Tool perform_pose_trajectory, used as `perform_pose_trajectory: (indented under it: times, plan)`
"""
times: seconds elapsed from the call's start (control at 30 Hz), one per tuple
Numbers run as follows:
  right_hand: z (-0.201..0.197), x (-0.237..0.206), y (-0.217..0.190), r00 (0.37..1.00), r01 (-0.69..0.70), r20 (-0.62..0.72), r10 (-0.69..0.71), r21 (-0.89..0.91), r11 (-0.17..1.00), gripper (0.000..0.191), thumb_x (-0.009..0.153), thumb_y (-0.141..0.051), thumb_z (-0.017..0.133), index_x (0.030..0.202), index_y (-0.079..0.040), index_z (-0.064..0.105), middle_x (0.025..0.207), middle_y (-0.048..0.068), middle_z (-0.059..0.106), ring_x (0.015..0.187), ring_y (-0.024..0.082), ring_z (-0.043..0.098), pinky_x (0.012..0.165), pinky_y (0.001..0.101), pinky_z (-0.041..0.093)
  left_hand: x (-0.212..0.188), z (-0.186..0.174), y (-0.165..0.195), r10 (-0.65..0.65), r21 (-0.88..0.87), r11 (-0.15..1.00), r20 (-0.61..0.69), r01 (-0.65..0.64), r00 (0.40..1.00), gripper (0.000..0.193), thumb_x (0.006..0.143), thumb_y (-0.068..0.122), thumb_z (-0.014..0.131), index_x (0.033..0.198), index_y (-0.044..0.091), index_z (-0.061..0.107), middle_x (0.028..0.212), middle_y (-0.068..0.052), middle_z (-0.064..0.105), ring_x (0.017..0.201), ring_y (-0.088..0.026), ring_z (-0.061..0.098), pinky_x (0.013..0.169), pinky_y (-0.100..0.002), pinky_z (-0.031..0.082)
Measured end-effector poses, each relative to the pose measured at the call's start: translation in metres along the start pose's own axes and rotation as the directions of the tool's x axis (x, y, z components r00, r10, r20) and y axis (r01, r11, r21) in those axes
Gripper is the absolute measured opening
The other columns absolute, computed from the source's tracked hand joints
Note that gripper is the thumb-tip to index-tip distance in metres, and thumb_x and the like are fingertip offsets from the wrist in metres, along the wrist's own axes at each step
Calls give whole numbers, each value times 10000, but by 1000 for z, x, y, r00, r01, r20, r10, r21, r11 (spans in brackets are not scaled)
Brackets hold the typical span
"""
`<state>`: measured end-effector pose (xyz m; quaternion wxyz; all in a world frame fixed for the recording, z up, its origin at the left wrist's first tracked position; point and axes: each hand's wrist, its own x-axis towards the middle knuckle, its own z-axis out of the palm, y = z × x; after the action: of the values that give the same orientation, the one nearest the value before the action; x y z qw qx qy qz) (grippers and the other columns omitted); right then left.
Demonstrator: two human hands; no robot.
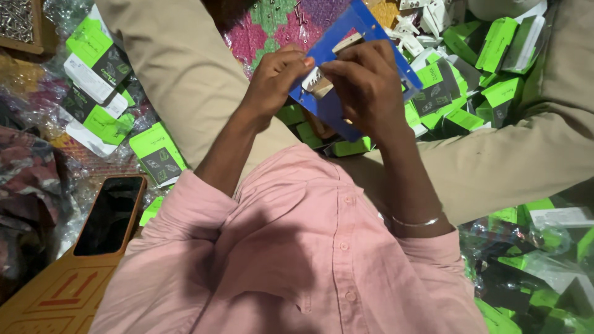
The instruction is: The person sits on the floor and assembles white electrical switch modules into a blue plastic frame, pressing and fitting the modules into the frame openings one at a time. They take parts from a wooden box and packaged piles around them and set completed frames aside.
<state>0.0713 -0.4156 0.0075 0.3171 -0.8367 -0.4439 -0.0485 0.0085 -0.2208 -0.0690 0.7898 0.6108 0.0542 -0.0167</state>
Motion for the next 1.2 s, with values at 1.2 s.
perform_pose_trajectory:
  times: [1.2]
  plan:
    - [8, -14, 8, 993, -24, 117, 14, 87, 996, 228, 923, -75, 869, 1124, -115, 770, 1092, 39, 674, 1162, 277, 573, 1040, 429, 421, -7, -1, 7, -99, 62, 993, -5, 99, 995, 354, 1028, 190, 646, 726, 7, 633, 649, 22, 581, 588, -34, 520, 503, -259, 410]
